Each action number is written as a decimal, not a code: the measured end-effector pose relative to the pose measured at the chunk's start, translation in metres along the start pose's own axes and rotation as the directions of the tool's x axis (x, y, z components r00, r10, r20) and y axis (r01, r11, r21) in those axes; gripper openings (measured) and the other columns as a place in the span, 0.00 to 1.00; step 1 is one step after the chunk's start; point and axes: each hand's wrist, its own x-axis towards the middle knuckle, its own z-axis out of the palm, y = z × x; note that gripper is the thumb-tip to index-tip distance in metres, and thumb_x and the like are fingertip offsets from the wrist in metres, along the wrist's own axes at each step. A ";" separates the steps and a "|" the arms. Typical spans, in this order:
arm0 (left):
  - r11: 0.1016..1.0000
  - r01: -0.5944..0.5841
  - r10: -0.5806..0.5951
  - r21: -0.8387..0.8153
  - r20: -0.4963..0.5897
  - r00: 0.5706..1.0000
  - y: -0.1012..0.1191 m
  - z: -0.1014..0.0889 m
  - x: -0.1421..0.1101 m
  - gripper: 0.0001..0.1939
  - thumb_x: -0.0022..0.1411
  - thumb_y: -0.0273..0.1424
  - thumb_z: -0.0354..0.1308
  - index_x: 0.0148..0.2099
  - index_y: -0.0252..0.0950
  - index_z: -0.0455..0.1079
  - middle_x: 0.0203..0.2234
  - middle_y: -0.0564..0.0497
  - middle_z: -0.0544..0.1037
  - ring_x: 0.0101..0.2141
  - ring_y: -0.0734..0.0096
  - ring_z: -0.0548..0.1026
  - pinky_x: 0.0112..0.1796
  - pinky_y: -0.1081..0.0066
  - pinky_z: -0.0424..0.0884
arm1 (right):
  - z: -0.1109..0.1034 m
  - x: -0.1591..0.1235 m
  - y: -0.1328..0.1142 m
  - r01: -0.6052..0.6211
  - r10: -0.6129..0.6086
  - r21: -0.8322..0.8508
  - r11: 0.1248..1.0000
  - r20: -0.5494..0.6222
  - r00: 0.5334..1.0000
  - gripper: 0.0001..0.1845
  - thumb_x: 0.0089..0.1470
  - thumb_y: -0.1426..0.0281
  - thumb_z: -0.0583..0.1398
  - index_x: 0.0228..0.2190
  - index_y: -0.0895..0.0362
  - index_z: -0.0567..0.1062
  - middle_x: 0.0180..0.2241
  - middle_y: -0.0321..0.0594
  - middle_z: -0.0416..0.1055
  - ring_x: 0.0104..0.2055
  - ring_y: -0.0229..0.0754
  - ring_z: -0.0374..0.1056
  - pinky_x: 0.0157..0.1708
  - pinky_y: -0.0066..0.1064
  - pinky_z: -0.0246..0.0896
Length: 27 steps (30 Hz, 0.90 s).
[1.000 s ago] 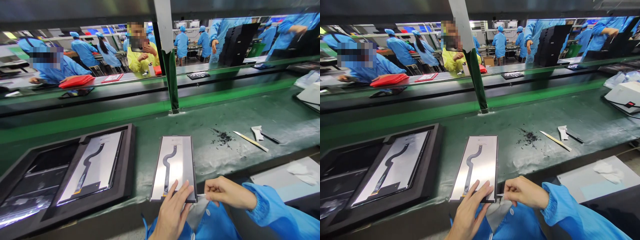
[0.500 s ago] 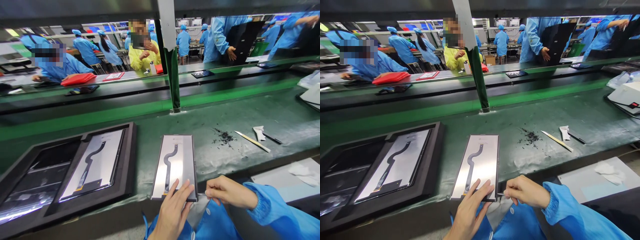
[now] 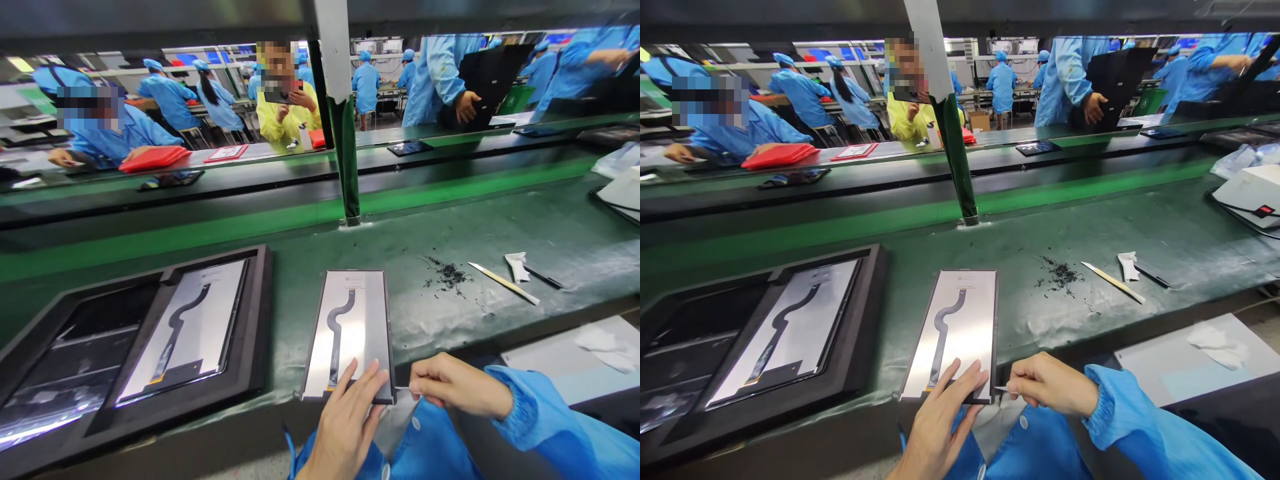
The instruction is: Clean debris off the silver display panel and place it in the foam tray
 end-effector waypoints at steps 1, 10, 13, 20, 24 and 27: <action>1.000 0.001 -0.001 0.004 -0.002 1.000 0.000 0.000 0.000 0.16 0.70 0.22 0.46 0.57 0.28 0.64 0.47 0.45 0.79 0.54 0.69 0.73 0.60 0.64 0.64 | 0.000 0.000 0.000 -0.004 0.004 -0.009 1.000 -0.005 1.000 0.24 0.54 0.49 0.55 0.25 0.58 0.68 0.16 0.31 0.58 0.20 0.33 0.53 0.23 0.26 0.48; 1.000 0.000 0.000 -0.016 0.002 1.000 -0.001 -0.002 0.002 0.16 0.70 0.22 0.47 0.58 0.29 0.64 0.46 0.46 0.80 0.54 0.69 0.74 0.60 0.64 0.65 | 0.008 0.002 0.008 -0.045 0.042 0.214 0.976 0.016 0.999 0.27 0.46 0.45 0.63 0.24 0.57 0.64 0.16 0.28 0.57 0.19 0.31 0.51 0.20 0.24 0.44; 1.000 0.000 0.000 -0.015 -0.001 1.000 -0.001 -0.001 0.002 0.16 0.70 0.22 0.47 0.57 0.29 0.64 0.46 0.46 0.80 0.54 0.70 0.73 0.60 0.65 0.63 | 0.006 0.002 0.004 -0.016 0.013 0.327 0.945 0.014 1.000 0.30 0.47 0.42 0.60 0.26 0.58 0.66 0.15 0.26 0.54 0.18 0.30 0.47 0.19 0.24 0.41; 1.000 0.001 -0.001 0.029 -0.001 1.000 -0.005 0.002 0.000 0.16 0.71 0.24 0.46 0.58 0.30 0.63 0.48 0.45 0.79 0.55 0.66 0.73 0.58 0.64 0.67 | 0.000 -0.006 -0.002 0.103 -0.065 0.241 0.965 -0.161 0.985 0.28 0.54 0.43 0.57 0.30 0.57 0.65 0.18 0.25 0.51 0.19 0.31 0.45 0.19 0.25 0.41; 0.991 0.001 -0.004 0.131 0.026 1.000 -0.007 -0.008 0.016 0.16 0.73 0.30 0.44 0.57 0.31 0.64 0.47 0.46 0.79 0.53 0.61 0.74 0.50 0.64 0.76 | -0.001 -0.018 0.013 0.171 -0.150 0.013 0.985 -0.415 0.897 0.20 0.62 0.52 0.51 0.38 0.56 0.70 0.28 0.35 0.64 0.30 0.38 0.61 0.30 0.28 0.57; 0.978 -0.105 0.098 0.178 0.049 0.994 0.002 -0.015 0.050 0.14 0.72 0.28 0.45 0.54 0.29 0.66 0.44 0.45 0.80 0.49 0.62 0.77 0.54 0.61 0.71 | 0.004 -0.028 0.025 0.145 -0.228 -0.186 0.972 -0.581 0.782 0.16 0.64 0.59 0.49 0.44 0.53 0.70 0.41 0.42 0.71 0.42 0.44 0.68 0.43 0.33 0.61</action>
